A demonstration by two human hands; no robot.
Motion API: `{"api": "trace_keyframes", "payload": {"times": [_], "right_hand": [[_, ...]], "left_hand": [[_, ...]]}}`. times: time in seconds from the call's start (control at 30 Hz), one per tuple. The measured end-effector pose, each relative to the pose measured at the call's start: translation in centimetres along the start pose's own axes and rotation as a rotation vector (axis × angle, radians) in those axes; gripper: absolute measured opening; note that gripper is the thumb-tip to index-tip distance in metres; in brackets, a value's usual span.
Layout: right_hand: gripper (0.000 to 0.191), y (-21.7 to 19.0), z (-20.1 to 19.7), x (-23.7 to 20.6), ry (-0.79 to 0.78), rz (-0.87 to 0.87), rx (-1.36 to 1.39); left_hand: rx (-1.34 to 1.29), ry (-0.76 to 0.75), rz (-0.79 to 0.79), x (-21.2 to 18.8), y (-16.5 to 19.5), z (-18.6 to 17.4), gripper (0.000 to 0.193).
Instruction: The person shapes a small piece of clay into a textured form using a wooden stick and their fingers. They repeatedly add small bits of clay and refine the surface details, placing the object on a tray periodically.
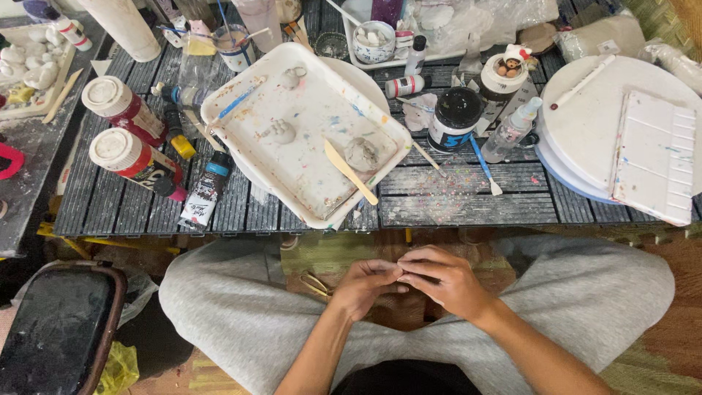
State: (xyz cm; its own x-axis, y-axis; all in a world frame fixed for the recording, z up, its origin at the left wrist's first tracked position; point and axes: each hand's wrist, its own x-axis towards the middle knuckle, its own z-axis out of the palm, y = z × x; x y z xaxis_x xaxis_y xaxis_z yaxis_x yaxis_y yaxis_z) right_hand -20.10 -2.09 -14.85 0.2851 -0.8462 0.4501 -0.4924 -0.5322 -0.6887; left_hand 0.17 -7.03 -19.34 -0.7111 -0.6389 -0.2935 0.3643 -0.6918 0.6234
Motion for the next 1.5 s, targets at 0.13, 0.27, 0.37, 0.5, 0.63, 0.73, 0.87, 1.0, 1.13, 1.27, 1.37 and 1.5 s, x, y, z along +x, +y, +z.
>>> {"api": "trace_keyframes", "payload": {"times": [0.13,0.27,0.37,0.5,0.63,0.73,0.87,1.0,1.13,1.27,1.37,1.5], "right_hand": [[0.020,0.2,-0.3,0.0,0.003,-0.034,0.002],[0.019,-0.2,-0.5,0.3,-0.004,-0.051,-0.044],[0.020,-0.9,-0.8,0.5,-0.023,-0.041,0.003],[0.024,-1.6,-0.8,0.8,0.001,-0.130,0.108],[0.025,-1.7,-0.7,1.0,-0.014,-0.173,0.108],[0.024,-1.5,-0.6,0.9,-0.017,-0.159,0.129],[0.023,-1.1,-0.5,0.8,-0.024,-0.153,0.145],[0.020,-0.9,-0.4,1.1,-0.032,-0.114,0.094],[0.022,-0.7,-0.3,1.2,0.072,-0.107,0.013],[0.021,-0.7,-0.2,0.9,0.095,-0.046,0.068],[0.020,-0.8,0.1,0.6,0.096,0.016,0.198],[0.022,-1.4,0.1,0.8,0.132,0.047,0.236]], "left_hand": [[0.013,0.037,-0.154,-0.3,0.8,0.0,0.021],[-0.059,-0.021,-0.133,-0.4,1.0,-0.1,0.023],[-0.065,-0.133,-0.120,-0.4,0.8,-0.4,0.021],[-0.184,-0.151,-0.195,-0.4,0.2,-0.6,0.013],[-0.209,-0.150,-0.228,-0.4,-0.2,-0.7,0.009],[-0.214,-0.145,-0.189,-0.3,-0.2,-0.7,0.007],[-0.219,-0.111,-0.173,-0.2,-0.2,-0.6,0.005],[-0.136,-0.045,-0.126,-0.1,0.0,-0.3,0.007],[-0.167,0.005,-0.079,0.0,0.0,0.2,0.010],[-0.199,-0.059,-0.063,0.5,0.0,0.1,0.013],[-0.220,-0.100,-0.021,0.2,-0.2,0.0,0.010],[-0.206,-0.105,-0.022,-0.1,-0.2,0.1,0.011]]}}
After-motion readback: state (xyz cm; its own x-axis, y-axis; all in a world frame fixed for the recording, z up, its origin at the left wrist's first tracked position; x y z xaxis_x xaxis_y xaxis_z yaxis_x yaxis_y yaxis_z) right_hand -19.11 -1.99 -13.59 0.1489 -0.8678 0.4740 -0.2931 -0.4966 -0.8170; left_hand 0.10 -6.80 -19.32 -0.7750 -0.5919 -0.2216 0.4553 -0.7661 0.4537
